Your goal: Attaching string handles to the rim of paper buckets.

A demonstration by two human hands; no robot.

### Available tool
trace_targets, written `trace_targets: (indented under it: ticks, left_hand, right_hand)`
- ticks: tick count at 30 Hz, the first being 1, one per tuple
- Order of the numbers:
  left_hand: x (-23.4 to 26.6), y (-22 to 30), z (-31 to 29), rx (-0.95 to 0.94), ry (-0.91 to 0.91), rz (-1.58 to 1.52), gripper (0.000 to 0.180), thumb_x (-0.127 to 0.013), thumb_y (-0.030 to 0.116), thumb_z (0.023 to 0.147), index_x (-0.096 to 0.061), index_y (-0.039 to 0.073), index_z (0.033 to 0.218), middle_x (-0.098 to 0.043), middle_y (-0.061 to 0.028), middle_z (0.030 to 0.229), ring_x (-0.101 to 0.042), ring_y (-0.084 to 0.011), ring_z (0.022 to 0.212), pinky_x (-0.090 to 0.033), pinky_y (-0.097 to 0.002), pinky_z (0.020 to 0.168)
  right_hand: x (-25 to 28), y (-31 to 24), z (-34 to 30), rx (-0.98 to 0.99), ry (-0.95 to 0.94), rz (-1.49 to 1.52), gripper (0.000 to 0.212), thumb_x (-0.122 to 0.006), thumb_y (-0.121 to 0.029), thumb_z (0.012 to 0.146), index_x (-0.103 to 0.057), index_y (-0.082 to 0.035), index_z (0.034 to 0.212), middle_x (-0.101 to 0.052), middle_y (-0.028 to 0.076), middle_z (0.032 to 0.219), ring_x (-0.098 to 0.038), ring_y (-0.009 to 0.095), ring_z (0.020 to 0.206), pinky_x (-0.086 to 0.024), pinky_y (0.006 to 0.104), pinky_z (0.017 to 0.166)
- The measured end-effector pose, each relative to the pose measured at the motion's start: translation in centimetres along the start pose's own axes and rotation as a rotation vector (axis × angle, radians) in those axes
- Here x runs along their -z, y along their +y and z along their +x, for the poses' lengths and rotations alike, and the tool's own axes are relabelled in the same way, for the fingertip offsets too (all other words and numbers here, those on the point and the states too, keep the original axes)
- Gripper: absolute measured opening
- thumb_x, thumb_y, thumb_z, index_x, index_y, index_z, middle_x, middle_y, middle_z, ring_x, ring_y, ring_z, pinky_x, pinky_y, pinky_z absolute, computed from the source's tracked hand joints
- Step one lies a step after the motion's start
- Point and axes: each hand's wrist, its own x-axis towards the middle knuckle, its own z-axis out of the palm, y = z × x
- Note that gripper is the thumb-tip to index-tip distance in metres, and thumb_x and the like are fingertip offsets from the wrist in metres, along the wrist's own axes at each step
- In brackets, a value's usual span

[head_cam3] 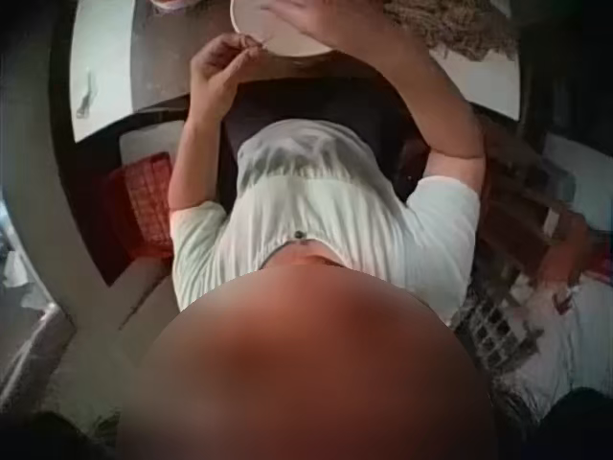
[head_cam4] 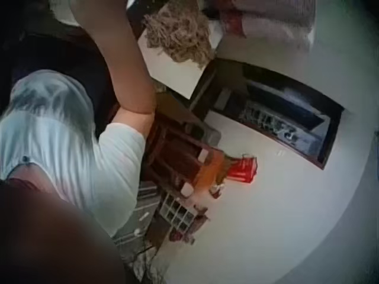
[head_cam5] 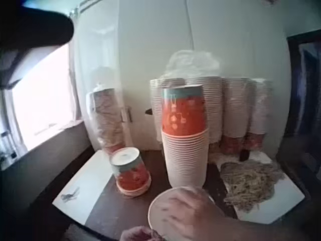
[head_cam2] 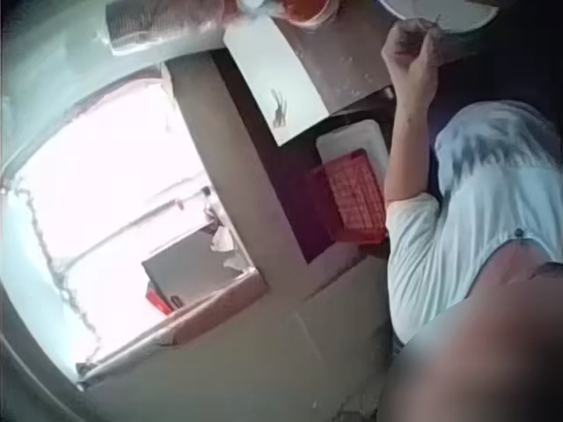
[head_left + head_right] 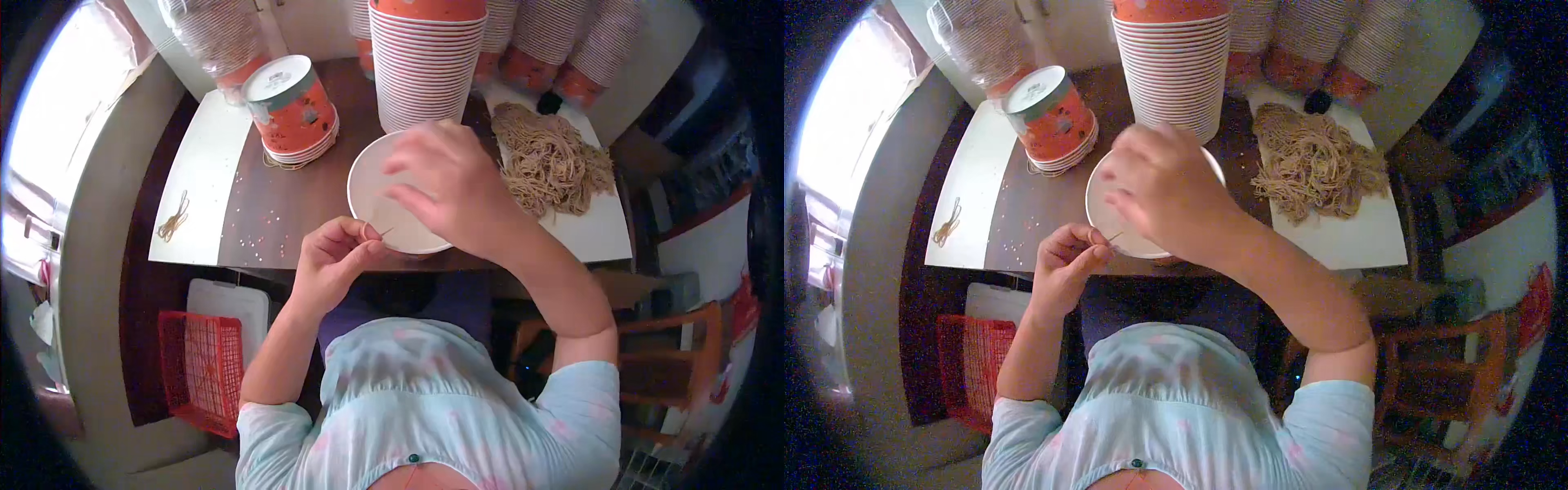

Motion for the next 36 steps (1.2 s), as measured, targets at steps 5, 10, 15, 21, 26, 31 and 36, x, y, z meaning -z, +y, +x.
trace_targets:
  ticks: [5, 10, 15, 21, 26, 31, 36]
  left_hand:
    - [-0.1, 0.3, -0.7, 0.029, -0.043, -0.064, 0.009, -0.061, 0.002, 0.086, -0.057, -0.001, 0.093, -0.061, -0.0027, 0.087, -0.059, -0.0081, 0.081, -0.049, -0.0209, 0.072]
    - [-0.5, 0.9, -0.3, 0.009, -0.079, -0.036, 0.009, -0.061, 0.001, 0.086, -0.057, -0.001, 0.093, -0.061, -0.0028, 0.088, -0.059, -0.0082, 0.081, -0.049, -0.0208, 0.072]
    - [-0.6, 1.2, -1.6, -0.022, -0.009, 0.096, 0.010, -0.062, -0.001, 0.083, -0.058, 0.000, 0.091, -0.062, -0.0028, 0.085, -0.059, -0.0067, 0.078, -0.048, -0.0203, 0.068]
    - [-1.8, 0.9, -3.1, -0.628, 0.293, 1.100, 0.018, -0.065, -0.005, 0.070, -0.060, 0.004, 0.084, -0.064, -0.0075, 0.081, -0.058, -0.0243, 0.068, -0.046, -0.0322, 0.061]
    - [-2.3, -1.2, -4.7, -0.427, 0.395, 0.756, 0.015, -0.066, -0.003, 0.075, -0.059, 0.002, 0.086, -0.065, -0.0072, 0.082, -0.061, -0.0156, 0.071, -0.048, -0.0271, 0.065]
    - [-2.7, -2.3, -4.4, -0.023, 0.393, -0.086, 0.008, -0.062, -0.003, 0.083, -0.058, -0.003, 0.089, -0.066, -0.0089, 0.087, -0.063, -0.0135, 0.080, -0.051, -0.0242, 0.074]
    - [-2.7, -2.6, -4.1, -0.015, 0.373, -0.238, 0.010, -0.064, -0.004, 0.081, -0.057, -0.003, 0.088, -0.065, -0.0101, 0.087, -0.064, -0.0143, 0.081, -0.052, -0.0254, 0.075]
  right_hand:
    - [0.4, -1.6, -3.0, -0.098, -0.145, 0.178, 0.010, -0.070, -0.010, 0.070, -0.062, -0.009, 0.078, -0.059, 0.006, 0.089, -0.056, 0.026, 0.084, -0.043, 0.0376, 0.075]
    - [-1.9, -1.3, -3.3, -0.086, -0.119, 0.197, 0.012, -0.069, -0.010, 0.070, -0.060, -0.009, 0.078, -0.058, 0.004, 0.087, -0.055, 0.026, 0.081, -0.041, 0.0370, 0.076]
    - [-1.8, -3.4, -3.4, -0.038, -0.125, -0.034, 0.012, -0.067, -0.007, 0.070, -0.057, -0.008, 0.076, -0.053, 0.006, 0.079, -0.053, 0.026, 0.075, -0.041, 0.0390, 0.071]
    - [-3.1, -6.9, -5.1, -0.132, -0.047, -0.151, 0.015, -0.066, -0.006, 0.071, -0.055, -0.006, 0.081, -0.050, 0.006, 0.075, -0.054, 0.024, 0.063, -0.045, 0.0354, 0.055]
    - [-4.8, -8.2, -7.0, -0.167, -0.001, -0.222, 0.010, -0.058, -0.009, 0.073, -0.050, -0.007, 0.078, -0.045, 0.006, 0.072, -0.052, 0.019, 0.055, -0.043, 0.0314, 0.049]
    - [-5.6, -8.1, -7.8, -0.221, 0.087, -0.279, 0.013, -0.062, -0.005, 0.073, -0.055, -0.005, 0.085, -0.051, 0.006, 0.075, -0.054, 0.020, 0.055, -0.044, 0.0314, 0.048]
    - [-7.1, -6.9, -8.1, -0.260, 0.112, -0.244, 0.015, -0.062, -0.007, 0.075, -0.058, -0.004, 0.090, -0.052, 0.006, 0.076, -0.057, 0.021, 0.057, -0.047, 0.0322, 0.050]
